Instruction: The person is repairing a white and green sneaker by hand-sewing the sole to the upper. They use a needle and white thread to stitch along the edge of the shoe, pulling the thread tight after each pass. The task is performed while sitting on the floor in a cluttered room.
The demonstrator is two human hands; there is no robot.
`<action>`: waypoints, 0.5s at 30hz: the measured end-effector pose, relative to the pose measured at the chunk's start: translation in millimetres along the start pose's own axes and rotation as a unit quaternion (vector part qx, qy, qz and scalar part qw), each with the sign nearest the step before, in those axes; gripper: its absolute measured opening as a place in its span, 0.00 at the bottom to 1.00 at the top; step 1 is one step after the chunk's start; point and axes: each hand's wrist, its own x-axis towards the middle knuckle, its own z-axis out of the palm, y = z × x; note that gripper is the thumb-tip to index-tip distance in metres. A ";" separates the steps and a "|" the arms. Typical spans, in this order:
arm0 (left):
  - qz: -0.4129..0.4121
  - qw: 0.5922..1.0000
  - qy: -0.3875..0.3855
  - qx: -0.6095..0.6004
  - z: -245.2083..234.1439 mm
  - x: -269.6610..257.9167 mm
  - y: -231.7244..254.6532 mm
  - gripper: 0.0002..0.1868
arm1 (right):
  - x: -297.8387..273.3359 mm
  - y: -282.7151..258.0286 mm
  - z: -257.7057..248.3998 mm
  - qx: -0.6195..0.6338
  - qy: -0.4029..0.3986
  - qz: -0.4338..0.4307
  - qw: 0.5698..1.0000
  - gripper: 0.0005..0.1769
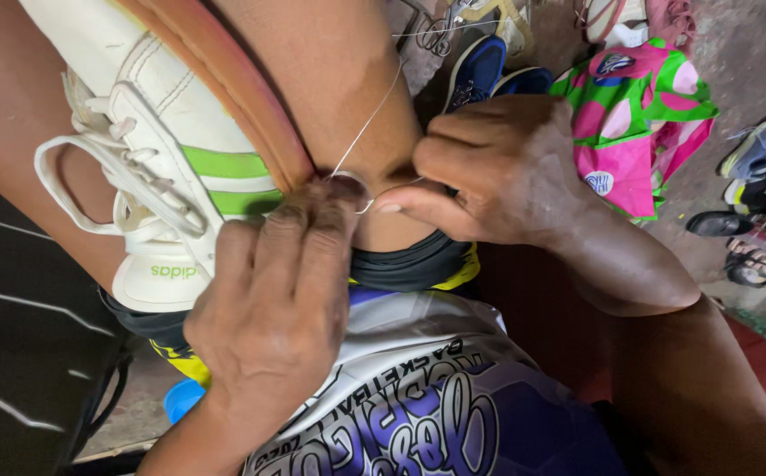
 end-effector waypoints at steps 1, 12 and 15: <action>-0.009 1.000 -0.002 -0.018 0.7 -1.1 -2.0 0.11 | 4.3 -1.0 0.0 0.004 0.010 -0.025 1.000 0.24; -0.254 0.817 0.042 -0.517 -11.3 -16.1 -10.8 0.18 | -1.2 -4.6 19.2 0.176 0.020 0.043 0.983 0.09; -0.161 0.918 -0.043 -0.359 -16.2 -6.7 -14.3 0.25 | -14.1 -4.9 5.5 0.361 -0.047 0.145 0.920 0.08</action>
